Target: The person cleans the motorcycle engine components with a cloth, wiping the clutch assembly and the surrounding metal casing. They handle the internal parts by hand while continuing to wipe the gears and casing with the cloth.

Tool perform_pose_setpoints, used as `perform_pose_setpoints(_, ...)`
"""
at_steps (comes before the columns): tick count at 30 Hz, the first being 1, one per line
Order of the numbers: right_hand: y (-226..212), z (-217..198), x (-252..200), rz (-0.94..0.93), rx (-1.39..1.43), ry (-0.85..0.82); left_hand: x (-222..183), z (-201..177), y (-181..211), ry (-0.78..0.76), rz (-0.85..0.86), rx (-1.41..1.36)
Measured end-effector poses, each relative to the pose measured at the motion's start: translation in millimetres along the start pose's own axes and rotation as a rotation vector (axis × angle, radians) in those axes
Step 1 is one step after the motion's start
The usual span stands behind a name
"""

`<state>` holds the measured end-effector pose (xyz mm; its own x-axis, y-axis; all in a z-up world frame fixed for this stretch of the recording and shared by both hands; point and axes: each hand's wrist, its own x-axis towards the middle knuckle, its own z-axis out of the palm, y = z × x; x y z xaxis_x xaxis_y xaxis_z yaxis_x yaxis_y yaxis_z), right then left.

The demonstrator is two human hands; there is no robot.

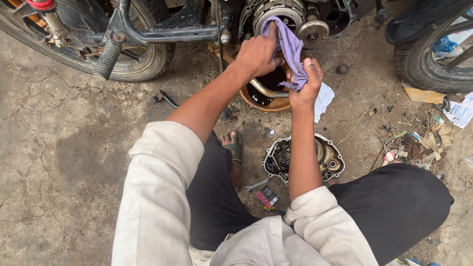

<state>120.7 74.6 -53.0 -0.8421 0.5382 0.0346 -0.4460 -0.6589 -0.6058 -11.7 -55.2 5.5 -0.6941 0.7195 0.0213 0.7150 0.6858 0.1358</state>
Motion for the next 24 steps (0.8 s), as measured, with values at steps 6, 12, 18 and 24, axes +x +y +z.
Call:
perform_pose_setpoints(6,-5.9,10.8,-1.8,-0.005,-0.059,0.012,-12.4,-9.2,3.7,0.043,0.087,-0.882)
perform_pose_setpoints(12,-0.1,-3.8,3.2,-0.019,-0.045,-0.034,-2.2,6.2,-14.1,-0.080,0.078,-0.646)
perform_pose_setpoints(18,1.3,0.0,2.9,-0.014,-0.082,0.037,-11.6,-31.9,14.6,-0.143,-0.027,-0.747)
perform_pose_setpoints(24,-3.8,3.4,1.3,-0.018,-0.054,-0.071,-10.9,-16.5,39.5,-0.288,-0.172,-1.546)
